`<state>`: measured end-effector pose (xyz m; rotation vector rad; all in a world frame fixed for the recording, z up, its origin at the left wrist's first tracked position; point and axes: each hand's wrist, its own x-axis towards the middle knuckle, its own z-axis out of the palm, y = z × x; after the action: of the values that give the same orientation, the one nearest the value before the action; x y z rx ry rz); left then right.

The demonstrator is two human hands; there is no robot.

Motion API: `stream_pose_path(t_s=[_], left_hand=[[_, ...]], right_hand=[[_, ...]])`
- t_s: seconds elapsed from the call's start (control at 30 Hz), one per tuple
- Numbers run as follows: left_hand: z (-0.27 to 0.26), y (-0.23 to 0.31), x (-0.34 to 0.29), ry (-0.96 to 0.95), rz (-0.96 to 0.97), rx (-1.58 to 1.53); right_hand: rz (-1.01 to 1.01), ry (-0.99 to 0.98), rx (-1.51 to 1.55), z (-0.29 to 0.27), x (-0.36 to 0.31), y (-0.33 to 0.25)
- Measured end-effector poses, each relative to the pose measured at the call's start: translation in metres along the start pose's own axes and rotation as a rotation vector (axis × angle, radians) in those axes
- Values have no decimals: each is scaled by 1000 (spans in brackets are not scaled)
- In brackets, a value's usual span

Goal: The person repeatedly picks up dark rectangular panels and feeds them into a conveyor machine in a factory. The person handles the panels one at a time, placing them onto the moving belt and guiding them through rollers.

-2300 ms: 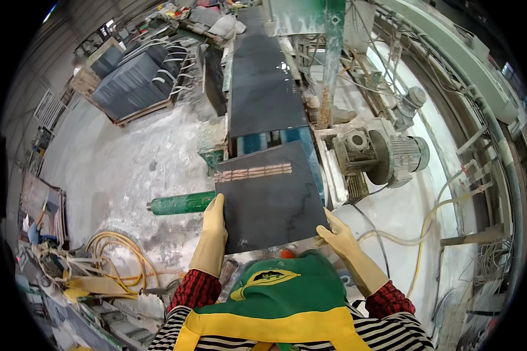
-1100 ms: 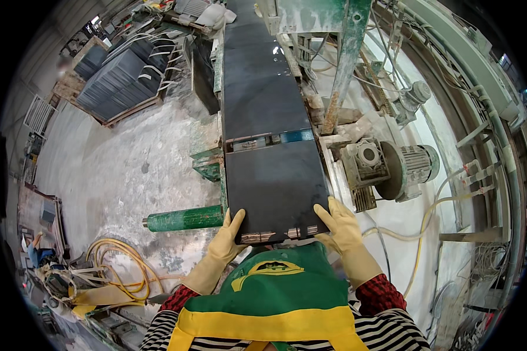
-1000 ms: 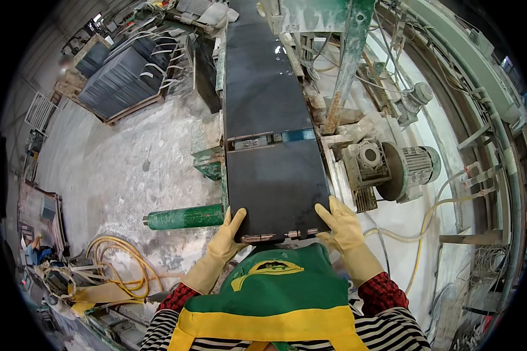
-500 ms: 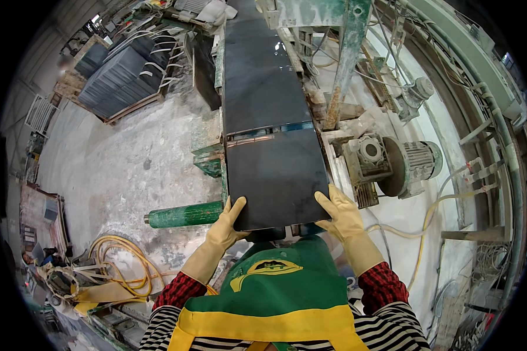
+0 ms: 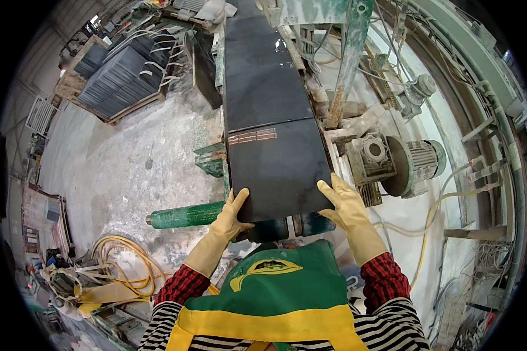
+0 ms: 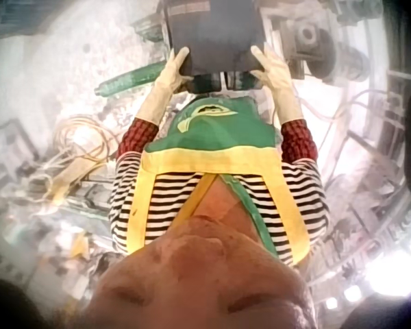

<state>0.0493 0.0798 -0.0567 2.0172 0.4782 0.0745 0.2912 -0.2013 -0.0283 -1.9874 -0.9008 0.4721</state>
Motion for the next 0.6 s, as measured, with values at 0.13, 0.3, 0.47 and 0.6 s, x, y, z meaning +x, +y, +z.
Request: stream_pose_path(t_s=[0.13,0.3,0.47,0.6], left_hand=[[1,21,12,53,-312,-740],[-9,49,16,112,-496,-983],[-6,8,8,6,-15,156],[3,8,22,136,-300,-439]], right_hand=[[100,8,210,4,7,11],[-259,-58,-459,-9,11,2],[-215,-52,-520,-7,13,5],[-174,-53,-499,-6,16,8]])
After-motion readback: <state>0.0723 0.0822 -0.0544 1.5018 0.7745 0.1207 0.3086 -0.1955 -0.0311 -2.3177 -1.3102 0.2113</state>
